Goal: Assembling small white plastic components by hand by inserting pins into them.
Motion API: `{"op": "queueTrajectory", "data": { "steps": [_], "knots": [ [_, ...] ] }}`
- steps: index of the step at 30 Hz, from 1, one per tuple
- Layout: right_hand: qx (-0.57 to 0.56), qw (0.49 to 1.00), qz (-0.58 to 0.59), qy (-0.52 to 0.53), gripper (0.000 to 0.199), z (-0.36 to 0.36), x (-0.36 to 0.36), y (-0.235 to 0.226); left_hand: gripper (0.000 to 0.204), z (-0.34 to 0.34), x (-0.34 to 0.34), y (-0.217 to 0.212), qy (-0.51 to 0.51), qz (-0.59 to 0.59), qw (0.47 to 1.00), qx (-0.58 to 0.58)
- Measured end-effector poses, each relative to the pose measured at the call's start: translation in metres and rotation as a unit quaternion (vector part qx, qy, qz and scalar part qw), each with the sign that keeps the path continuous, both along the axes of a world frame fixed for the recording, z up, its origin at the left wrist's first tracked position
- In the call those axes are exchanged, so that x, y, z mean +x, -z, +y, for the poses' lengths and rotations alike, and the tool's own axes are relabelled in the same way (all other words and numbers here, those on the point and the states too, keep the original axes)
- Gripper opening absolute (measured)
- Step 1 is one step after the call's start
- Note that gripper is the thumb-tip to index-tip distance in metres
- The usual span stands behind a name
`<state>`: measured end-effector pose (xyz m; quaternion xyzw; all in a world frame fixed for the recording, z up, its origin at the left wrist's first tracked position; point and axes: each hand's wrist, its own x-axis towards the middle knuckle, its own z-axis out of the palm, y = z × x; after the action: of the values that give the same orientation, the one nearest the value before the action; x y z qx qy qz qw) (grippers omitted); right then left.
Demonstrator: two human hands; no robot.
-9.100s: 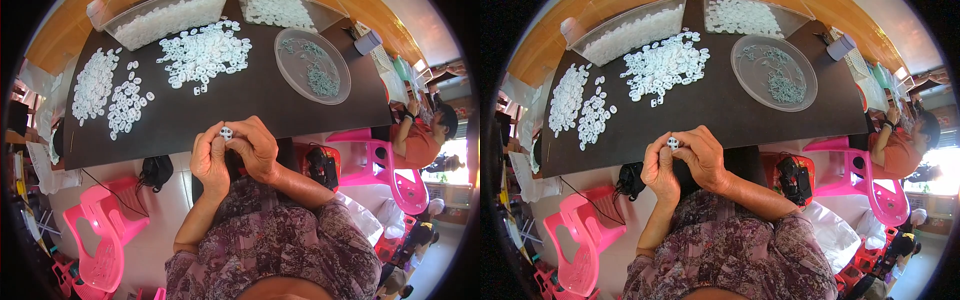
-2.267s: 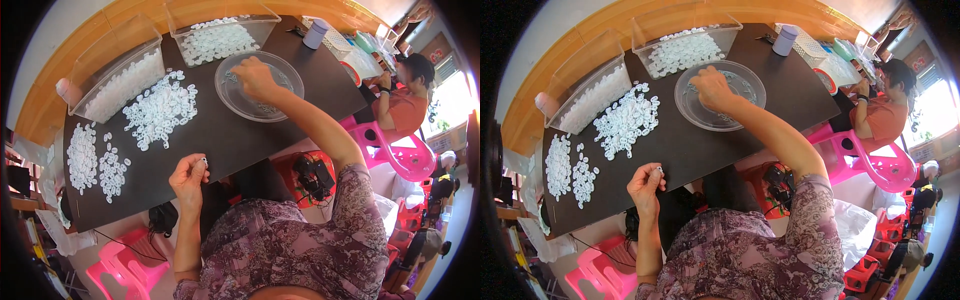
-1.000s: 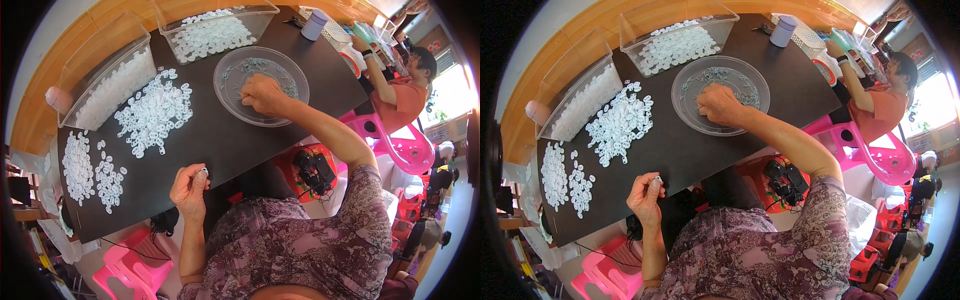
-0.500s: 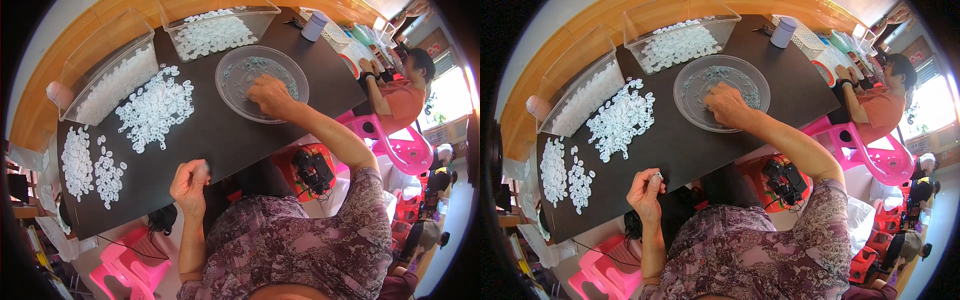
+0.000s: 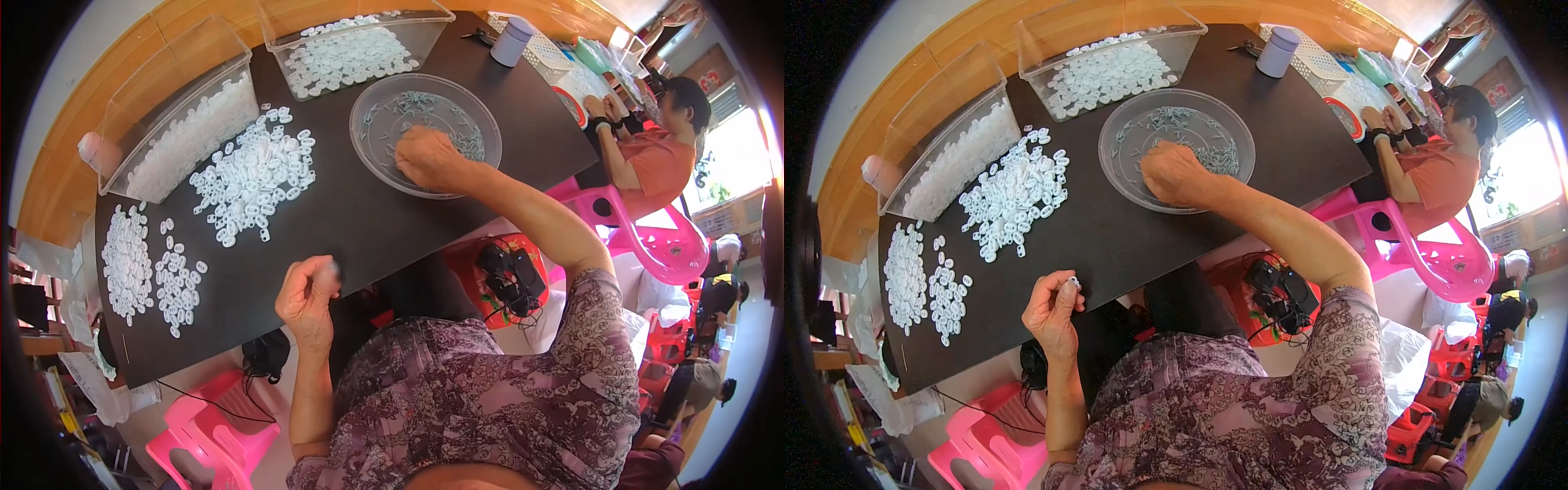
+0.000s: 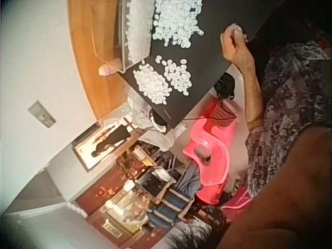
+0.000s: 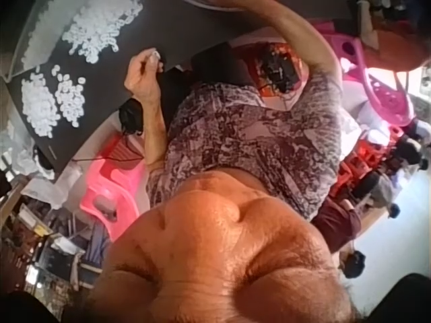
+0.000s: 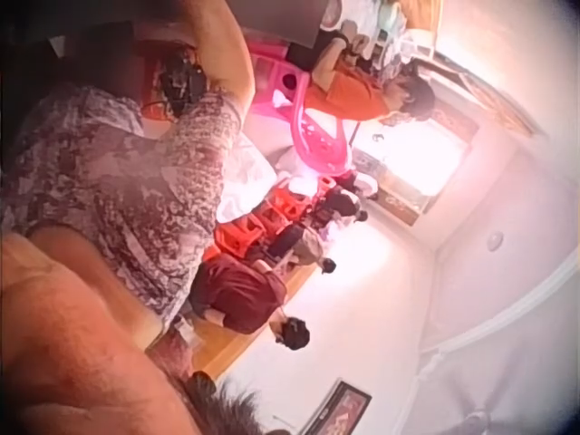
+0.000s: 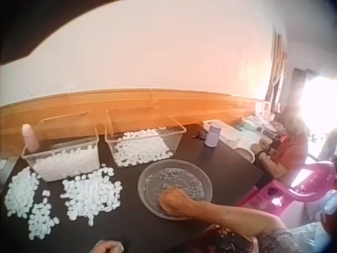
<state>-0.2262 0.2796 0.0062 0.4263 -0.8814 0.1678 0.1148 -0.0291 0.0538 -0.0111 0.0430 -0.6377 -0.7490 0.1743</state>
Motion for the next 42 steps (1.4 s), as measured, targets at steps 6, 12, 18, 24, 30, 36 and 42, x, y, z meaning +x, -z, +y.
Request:
{"op": "queueTrajectory", "data": {
  "steps": [6, 12, 18, 24, 30, 36, 42],
  "knots": [
    [-0.079, 0.995, 0.061, -0.019, 0.006, 0.001, 0.014, -0.016, 0.012, 0.004, -0.004, -0.008, -0.018, -0.036, 0.999, 0.034],
    [-0.183, 0.976, -0.115, 0.024, 0.008, -0.028, 0.073, -0.05, 0.013, -0.003, -0.004, -0.007, 0.015, -0.032, 0.995, 0.092],
    [-0.278, 0.897, -0.337, -0.063, 0.012, -0.07, 0.117, -0.038, 0.015, 0.005, 0.005, -0.021, 0.024, -0.065, 0.988, 0.14],
    [-0.275, 0.877, -0.389, -0.065, 0.01, -0.086, 0.13, -0.037, 0.016, 0.003, 0.011, -0.021, 0.009, -0.046, 0.991, 0.125],
    [-0.293, 0.827, -0.48, -0.006, 0.009, -0.085, 0.131, -0.036, 0.015, 0.004, 0.012, -0.02, 0.017, -0.054, 0.989, 0.133],
    [-0.281, 0.827, -0.486, -0.007, 0.01, -0.087, 0.131, -0.038, 0.014, 0.001, 0.013, -0.018, 0.018, -0.062, 0.989, 0.13],
    [-0.273, 0.831, -0.484, -0.011, 0.01, -0.087, 0.132, -0.037, 0.013, 0.001, 0.015, -0.015, 0.02, -0.054, 0.992, 0.111]
  ]
}}
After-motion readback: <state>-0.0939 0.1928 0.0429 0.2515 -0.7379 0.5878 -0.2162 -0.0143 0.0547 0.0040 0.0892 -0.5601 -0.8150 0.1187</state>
